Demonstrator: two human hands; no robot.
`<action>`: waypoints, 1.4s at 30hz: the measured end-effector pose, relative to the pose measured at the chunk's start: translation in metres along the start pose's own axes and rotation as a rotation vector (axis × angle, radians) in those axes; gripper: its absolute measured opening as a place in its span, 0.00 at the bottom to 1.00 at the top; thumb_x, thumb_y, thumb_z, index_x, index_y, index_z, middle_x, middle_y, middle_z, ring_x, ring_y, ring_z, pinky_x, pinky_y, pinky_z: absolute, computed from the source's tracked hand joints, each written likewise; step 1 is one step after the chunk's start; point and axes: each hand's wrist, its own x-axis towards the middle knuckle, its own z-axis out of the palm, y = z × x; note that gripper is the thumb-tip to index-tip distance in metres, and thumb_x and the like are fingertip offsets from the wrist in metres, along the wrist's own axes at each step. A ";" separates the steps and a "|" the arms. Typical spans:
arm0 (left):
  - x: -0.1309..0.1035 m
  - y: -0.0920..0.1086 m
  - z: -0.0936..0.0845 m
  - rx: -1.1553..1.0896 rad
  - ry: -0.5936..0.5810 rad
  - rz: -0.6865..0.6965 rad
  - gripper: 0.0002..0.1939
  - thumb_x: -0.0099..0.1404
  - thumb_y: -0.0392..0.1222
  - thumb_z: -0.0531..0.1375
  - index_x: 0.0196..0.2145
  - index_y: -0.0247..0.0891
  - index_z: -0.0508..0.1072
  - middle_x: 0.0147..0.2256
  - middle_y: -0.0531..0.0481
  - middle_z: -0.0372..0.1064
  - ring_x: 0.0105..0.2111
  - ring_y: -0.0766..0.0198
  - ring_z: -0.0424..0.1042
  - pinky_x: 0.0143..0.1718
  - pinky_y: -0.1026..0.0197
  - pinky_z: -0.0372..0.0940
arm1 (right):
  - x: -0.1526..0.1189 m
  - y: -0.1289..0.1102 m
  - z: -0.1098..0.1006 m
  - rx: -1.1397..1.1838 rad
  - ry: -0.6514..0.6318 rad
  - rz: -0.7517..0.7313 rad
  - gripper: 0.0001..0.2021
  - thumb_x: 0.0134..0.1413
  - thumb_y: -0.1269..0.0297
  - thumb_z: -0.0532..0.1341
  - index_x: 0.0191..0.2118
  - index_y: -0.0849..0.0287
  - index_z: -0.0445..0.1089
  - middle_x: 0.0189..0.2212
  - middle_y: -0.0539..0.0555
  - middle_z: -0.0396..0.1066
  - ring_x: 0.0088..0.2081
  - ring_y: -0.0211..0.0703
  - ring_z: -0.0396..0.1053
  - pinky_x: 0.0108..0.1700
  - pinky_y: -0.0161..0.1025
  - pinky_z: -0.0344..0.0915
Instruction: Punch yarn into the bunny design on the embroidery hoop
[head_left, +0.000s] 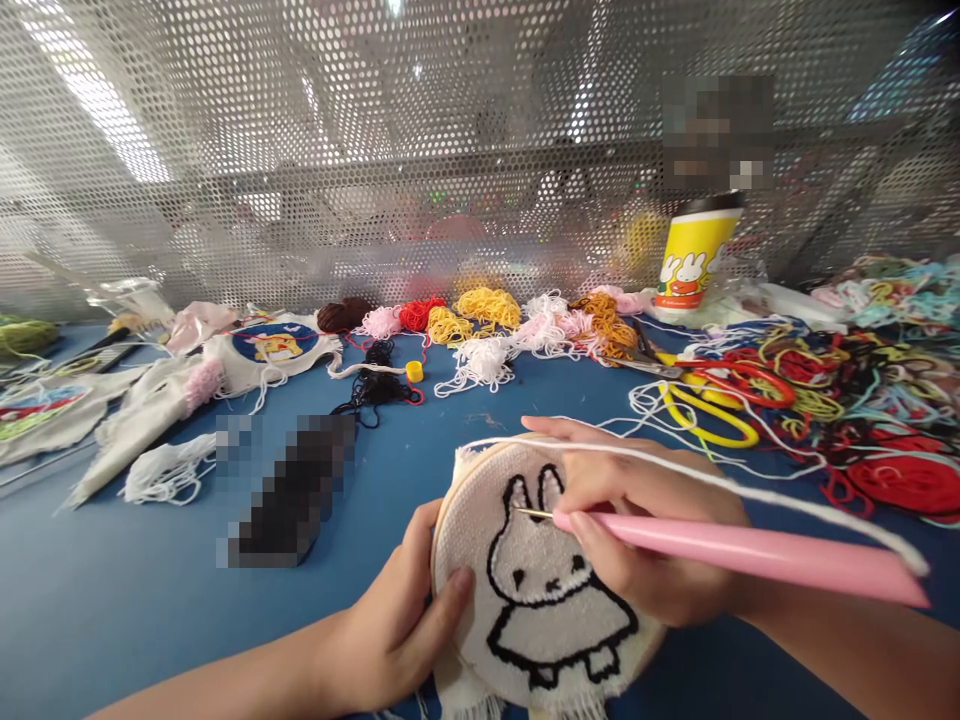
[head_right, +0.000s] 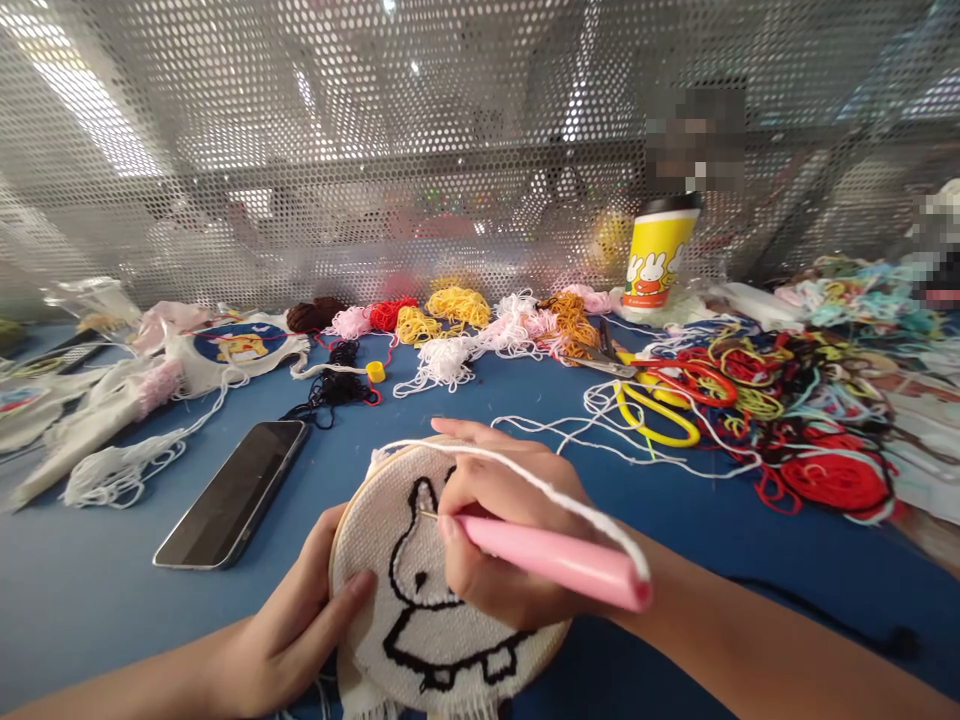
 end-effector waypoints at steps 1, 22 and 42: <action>0.000 0.000 0.000 -0.004 0.001 0.000 0.18 0.64 0.34 0.43 0.51 0.41 0.44 0.46 0.43 0.57 0.41 0.62 0.61 0.42 0.62 0.60 | 0.002 -0.001 0.000 -0.041 0.001 -0.015 0.07 0.38 0.77 0.52 0.22 0.57 0.57 0.14 0.44 0.58 0.19 0.32 0.60 0.44 0.43 0.66; 0.000 0.002 0.001 -0.002 0.024 -0.003 0.18 0.63 0.36 0.44 0.51 0.40 0.45 0.47 0.42 0.57 0.43 0.59 0.61 0.43 0.59 0.59 | -0.001 0.004 -0.002 -0.082 -0.311 0.000 0.07 0.47 0.70 0.54 0.22 0.59 0.56 0.17 0.43 0.59 0.22 0.30 0.58 0.53 0.47 0.48; 0.009 0.001 0.000 -0.235 0.103 -0.188 0.16 0.63 0.43 0.46 0.48 0.40 0.51 0.44 0.47 0.60 0.43 0.59 0.60 0.41 0.61 0.59 | -0.017 0.019 0.017 -0.028 -0.251 -0.006 0.05 0.49 0.74 0.53 0.32 0.59 0.63 0.26 0.46 0.69 0.28 0.31 0.66 0.56 0.48 0.45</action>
